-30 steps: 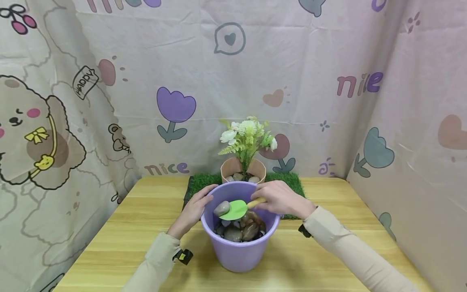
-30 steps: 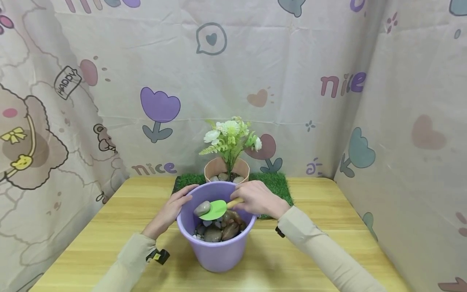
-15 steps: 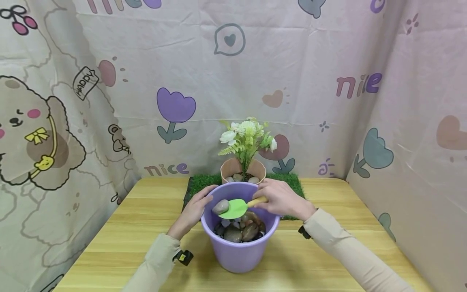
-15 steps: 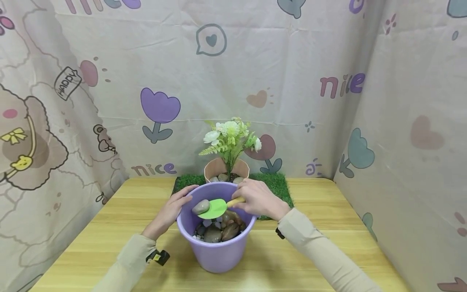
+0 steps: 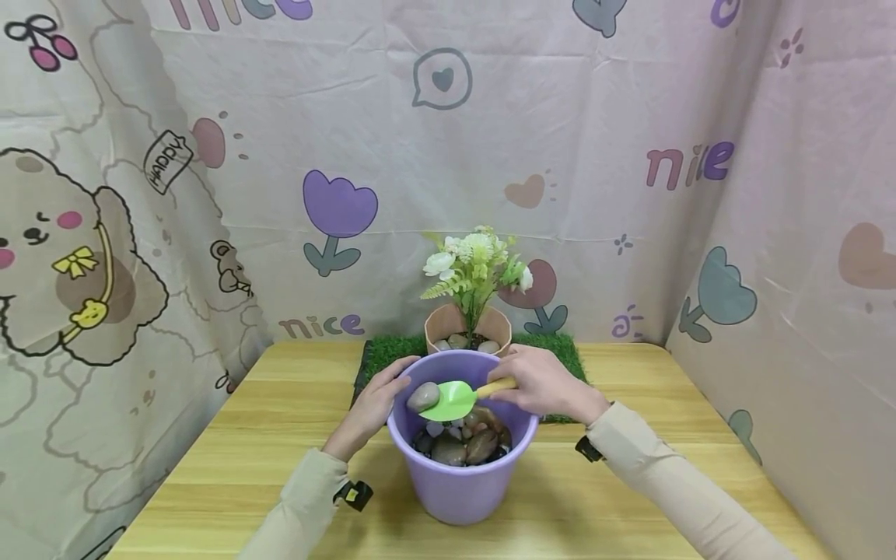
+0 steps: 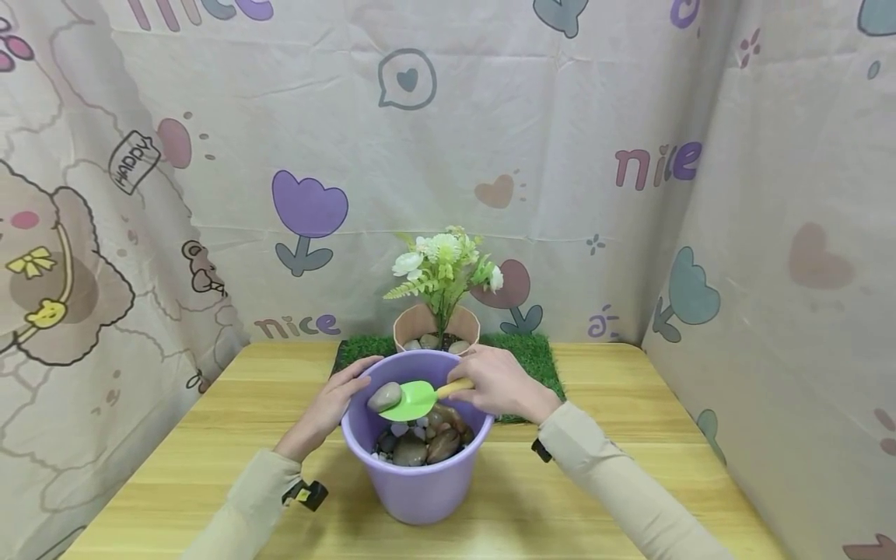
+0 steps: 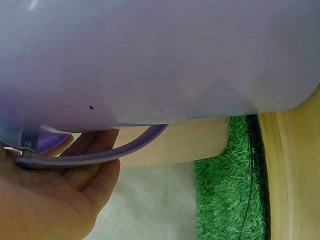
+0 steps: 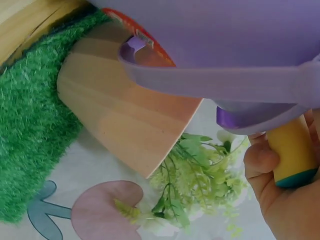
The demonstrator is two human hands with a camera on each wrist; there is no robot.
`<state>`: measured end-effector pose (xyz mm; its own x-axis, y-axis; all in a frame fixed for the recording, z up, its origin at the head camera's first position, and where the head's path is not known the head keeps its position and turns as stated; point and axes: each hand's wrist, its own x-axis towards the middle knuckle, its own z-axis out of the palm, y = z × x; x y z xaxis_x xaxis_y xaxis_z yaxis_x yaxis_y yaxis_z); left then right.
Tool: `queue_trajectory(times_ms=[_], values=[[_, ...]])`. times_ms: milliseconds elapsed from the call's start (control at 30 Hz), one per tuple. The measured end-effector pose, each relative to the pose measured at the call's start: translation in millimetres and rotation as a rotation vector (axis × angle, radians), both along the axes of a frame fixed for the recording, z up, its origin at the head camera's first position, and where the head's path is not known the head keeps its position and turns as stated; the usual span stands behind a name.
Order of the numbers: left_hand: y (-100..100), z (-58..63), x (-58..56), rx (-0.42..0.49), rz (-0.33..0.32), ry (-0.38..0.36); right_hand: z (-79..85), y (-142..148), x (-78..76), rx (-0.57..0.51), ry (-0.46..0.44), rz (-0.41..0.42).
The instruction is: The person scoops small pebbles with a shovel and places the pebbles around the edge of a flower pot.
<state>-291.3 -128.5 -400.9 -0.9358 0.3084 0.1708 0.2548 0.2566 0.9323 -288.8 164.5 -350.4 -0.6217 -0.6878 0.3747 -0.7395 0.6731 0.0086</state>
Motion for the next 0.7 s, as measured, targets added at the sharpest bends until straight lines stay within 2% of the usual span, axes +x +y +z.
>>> queue_trajectory(times_ms=[300,700], values=[[-0.4,-1.6,0.7,-0.001,-0.019,0.004,2.2,15.4,6.4,-0.104,-0.064,-0.036],[-1.7,-2.0,-0.9,-0.010,-0.009,-0.010,12.5,30.9,6.1,-0.189,-0.005,-0.052]])
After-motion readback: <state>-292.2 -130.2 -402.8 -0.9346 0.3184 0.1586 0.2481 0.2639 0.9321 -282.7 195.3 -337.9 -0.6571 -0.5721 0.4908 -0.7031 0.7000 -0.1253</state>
